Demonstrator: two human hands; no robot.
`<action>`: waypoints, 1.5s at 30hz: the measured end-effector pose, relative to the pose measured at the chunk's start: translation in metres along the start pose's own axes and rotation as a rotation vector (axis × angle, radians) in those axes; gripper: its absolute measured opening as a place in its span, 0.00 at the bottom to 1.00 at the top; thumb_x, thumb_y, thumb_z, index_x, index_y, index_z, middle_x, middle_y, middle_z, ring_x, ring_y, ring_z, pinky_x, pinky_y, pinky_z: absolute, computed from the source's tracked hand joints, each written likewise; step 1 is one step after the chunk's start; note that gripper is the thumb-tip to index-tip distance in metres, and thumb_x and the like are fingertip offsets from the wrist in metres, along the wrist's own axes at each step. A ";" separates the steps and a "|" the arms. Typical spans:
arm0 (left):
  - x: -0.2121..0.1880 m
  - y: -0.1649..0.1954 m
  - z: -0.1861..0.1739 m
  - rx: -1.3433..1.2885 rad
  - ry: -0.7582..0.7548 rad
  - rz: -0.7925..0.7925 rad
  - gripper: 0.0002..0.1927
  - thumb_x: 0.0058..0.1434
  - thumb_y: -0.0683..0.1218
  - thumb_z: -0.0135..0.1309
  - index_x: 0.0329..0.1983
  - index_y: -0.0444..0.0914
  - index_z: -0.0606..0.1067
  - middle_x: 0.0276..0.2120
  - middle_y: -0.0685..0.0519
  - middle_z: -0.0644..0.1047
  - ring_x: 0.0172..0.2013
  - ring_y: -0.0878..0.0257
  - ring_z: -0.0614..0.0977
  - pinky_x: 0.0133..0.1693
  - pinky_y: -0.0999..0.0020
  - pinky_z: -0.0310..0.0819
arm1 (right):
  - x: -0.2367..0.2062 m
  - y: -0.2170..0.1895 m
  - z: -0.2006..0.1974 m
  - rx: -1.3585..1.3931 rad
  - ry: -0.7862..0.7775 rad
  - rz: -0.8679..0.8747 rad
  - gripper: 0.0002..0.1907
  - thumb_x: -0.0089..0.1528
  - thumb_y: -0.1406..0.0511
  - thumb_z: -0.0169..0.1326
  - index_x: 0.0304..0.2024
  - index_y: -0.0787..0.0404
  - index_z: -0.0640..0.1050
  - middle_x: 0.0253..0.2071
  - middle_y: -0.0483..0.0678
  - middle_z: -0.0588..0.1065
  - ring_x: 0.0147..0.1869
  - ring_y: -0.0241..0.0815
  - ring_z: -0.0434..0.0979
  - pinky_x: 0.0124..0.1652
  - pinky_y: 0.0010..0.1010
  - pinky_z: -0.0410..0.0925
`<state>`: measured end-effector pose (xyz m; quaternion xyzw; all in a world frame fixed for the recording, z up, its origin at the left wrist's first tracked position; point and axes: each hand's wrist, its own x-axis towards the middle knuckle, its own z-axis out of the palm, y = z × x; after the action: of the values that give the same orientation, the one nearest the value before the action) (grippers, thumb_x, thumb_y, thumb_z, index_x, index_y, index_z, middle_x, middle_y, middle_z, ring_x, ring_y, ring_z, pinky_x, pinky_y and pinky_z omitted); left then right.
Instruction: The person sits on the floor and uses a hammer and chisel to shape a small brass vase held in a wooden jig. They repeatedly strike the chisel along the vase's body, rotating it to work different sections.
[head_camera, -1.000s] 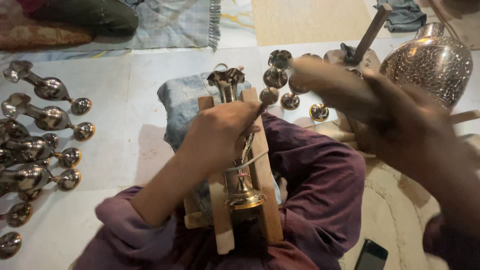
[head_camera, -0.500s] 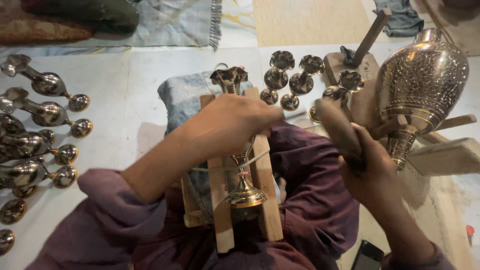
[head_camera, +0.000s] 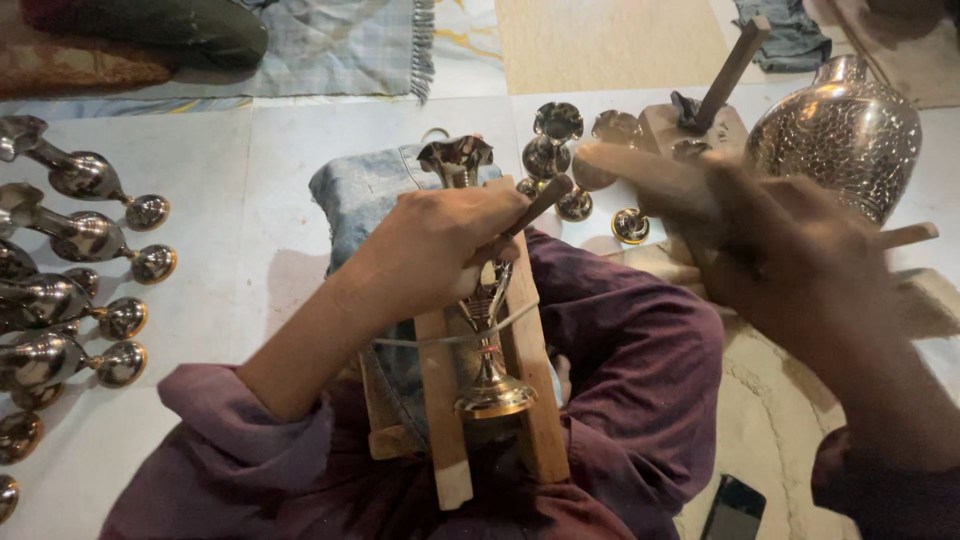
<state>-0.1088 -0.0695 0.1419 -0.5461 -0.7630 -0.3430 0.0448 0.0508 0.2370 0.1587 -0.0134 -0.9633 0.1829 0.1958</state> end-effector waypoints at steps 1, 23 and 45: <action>-0.002 0.002 0.000 0.022 0.021 -0.006 0.11 0.63 0.43 0.62 0.44 0.37 0.72 0.31 0.48 0.79 0.34 0.51 0.85 0.35 0.55 0.77 | 0.007 -0.004 -0.002 -0.115 0.039 -0.139 0.35 0.62 0.64 0.64 0.70 0.54 0.66 0.41 0.58 0.78 0.38 0.46 0.81 0.34 0.34 0.75; -0.048 0.048 0.062 -0.067 0.755 -0.352 0.09 0.68 0.40 0.61 0.44 0.32 0.72 0.35 0.48 0.78 0.32 0.59 0.83 0.34 0.66 0.77 | 0.084 -0.169 -0.085 -1.094 -0.030 -0.858 0.32 0.63 0.53 0.55 0.71 0.44 0.74 0.29 0.39 0.73 0.30 0.33 0.76 0.29 0.28 0.69; -0.031 0.022 0.032 0.070 0.341 -0.056 0.19 0.59 0.35 0.55 0.55 0.34 0.73 0.35 0.45 0.78 0.37 0.49 0.83 0.39 0.57 0.78 | 0.032 -0.052 -0.048 -0.443 -0.043 -0.279 0.35 0.57 0.69 0.63 0.68 0.62 0.71 0.44 0.61 0.77 0.39 0.52 0.81 0.34 0.37 0.76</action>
<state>-0.0679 -0.0723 0.1140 -0.4568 -0.7705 -0.4052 0.1829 0.0424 0.2083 0.2302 0.0808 -0.9764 -0.0607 0.1907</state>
